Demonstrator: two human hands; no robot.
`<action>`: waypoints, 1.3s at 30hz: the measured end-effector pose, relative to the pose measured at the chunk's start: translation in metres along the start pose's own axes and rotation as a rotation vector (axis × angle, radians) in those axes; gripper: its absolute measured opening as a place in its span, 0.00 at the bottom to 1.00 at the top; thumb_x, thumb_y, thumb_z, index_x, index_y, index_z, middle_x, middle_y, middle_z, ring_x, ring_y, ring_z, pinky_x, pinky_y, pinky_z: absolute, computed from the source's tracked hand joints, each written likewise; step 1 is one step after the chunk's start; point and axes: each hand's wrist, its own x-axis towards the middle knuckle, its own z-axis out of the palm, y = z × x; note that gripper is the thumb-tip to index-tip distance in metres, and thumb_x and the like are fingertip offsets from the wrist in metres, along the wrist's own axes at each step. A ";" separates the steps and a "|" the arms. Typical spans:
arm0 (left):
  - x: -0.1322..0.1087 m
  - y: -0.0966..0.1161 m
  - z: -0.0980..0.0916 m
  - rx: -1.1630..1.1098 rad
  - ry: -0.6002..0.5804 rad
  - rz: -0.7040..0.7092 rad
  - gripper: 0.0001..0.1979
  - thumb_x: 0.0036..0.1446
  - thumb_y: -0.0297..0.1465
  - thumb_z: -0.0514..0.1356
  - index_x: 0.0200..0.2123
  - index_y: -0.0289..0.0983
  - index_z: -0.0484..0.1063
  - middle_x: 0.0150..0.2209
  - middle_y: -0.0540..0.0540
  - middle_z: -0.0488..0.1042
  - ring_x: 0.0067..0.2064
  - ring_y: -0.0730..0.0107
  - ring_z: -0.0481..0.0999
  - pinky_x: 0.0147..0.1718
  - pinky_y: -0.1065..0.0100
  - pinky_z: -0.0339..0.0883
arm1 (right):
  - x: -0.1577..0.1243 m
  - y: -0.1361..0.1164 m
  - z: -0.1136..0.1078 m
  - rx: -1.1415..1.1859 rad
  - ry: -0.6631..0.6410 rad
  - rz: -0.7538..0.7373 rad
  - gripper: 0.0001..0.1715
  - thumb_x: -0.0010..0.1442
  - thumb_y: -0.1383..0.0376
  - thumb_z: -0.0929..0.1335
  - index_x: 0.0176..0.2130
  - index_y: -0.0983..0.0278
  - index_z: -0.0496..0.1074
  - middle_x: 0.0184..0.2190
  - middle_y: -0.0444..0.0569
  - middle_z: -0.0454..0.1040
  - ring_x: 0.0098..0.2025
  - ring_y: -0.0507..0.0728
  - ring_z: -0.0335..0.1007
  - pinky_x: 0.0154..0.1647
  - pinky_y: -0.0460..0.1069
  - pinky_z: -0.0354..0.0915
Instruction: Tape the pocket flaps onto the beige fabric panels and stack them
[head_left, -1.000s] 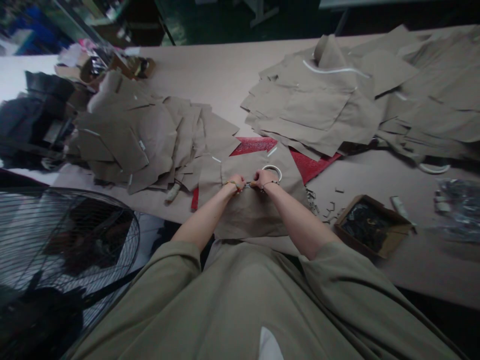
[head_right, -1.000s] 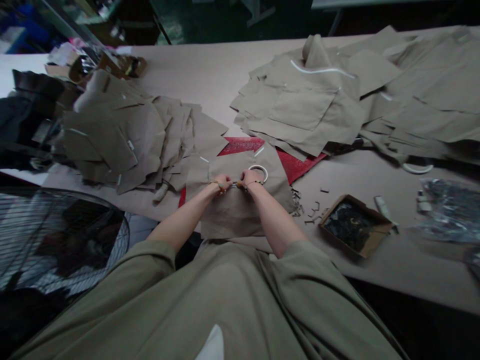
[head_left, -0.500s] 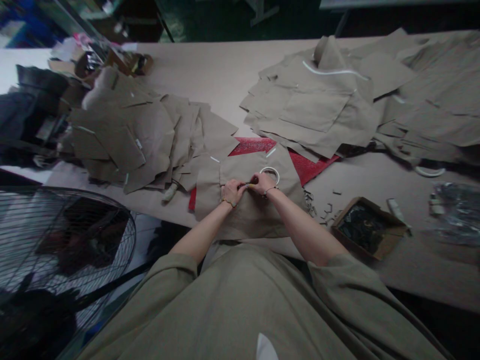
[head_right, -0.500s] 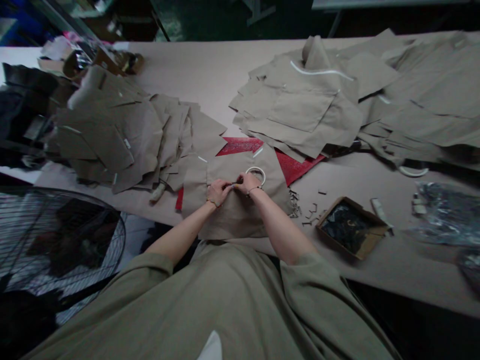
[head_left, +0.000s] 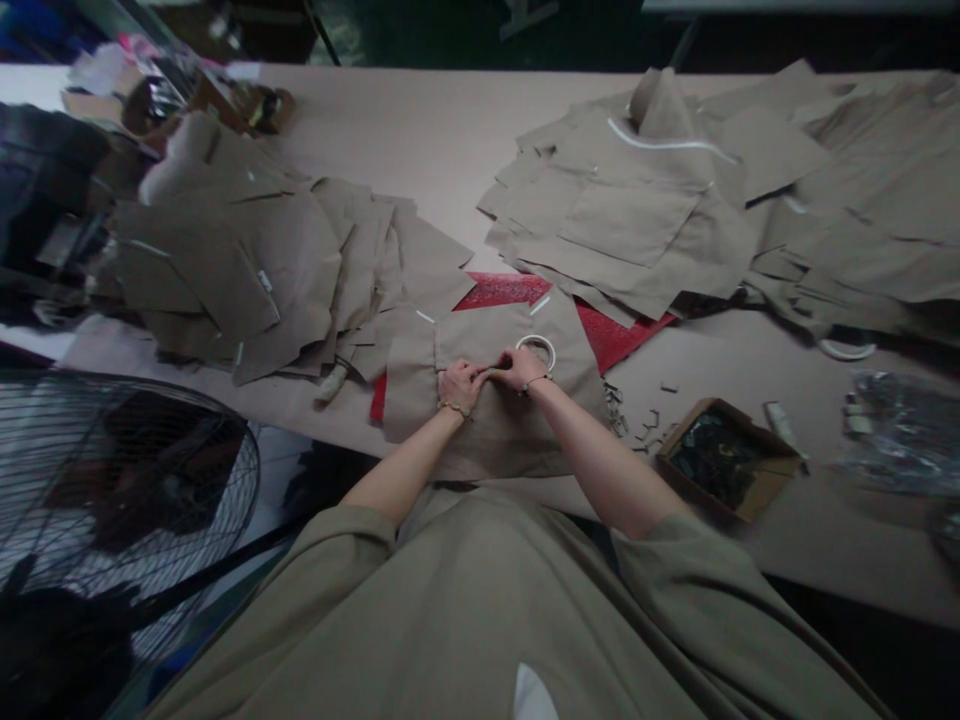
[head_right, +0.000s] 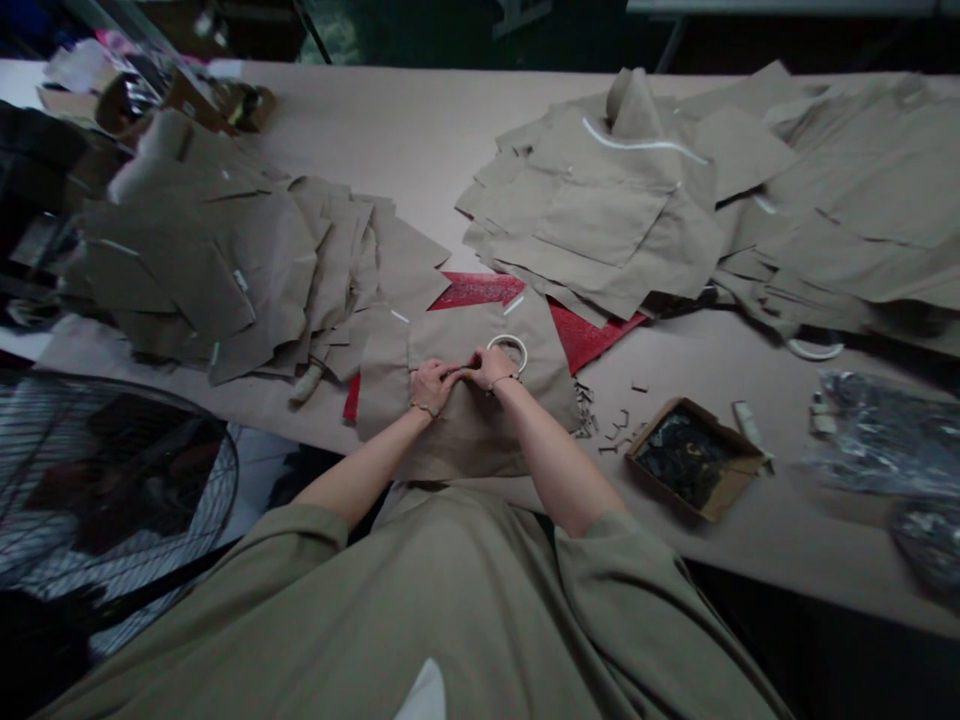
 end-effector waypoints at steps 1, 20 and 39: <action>0.000 0.001 0.000 -0.004 0.000 -0.004 0.14 0.67 0.42 0.60 0.48 0.47 0.82 0.45 0.45 0.79 0.49 0.63 0.74 0.45 0.65 0.61 | 0.001 -0.001 -0.001 -0.002 -0.013 0.001 0.25 0.56 0.44 0.74 0.46 0.56 0.80 0.49 0.51 0.76 0.45 0.57 0.74 0.43 0.47 0.66; 0.008 -0.020 -0.007 -0.064 -0.074 0.126 0.11 0.68 0.33 0.58 0.47 0.41 0.81 0.48 0.44 0.79 0.50 0.65 0.76 0.50 0.67 0.67 | 0.002 0.004 0.007 0.010 0.027 0.006 0.21 0.53 0.50 0.76 0.46 0.54 0.82 0.49 0.49 0.76 0.46 0.57 0.73 0.43 0.47 0.65; 0.012 -0.030 0.010 -0.035 0.075 0.262 0.11 0.69 0.30 0.56 0.45 0.38 0.79 0.43 0.42 0.79 0.47 0.61 0.76 0.49 0.64 0.67 | -0.006 -0.007 0.000 -0.014 0.003 0.023 0.16 0.58 0.54 0.74 0.46 0.52 0.82 0.51 0.50 0.74 0.47 0.57 0.73 0.46 0.48 0.65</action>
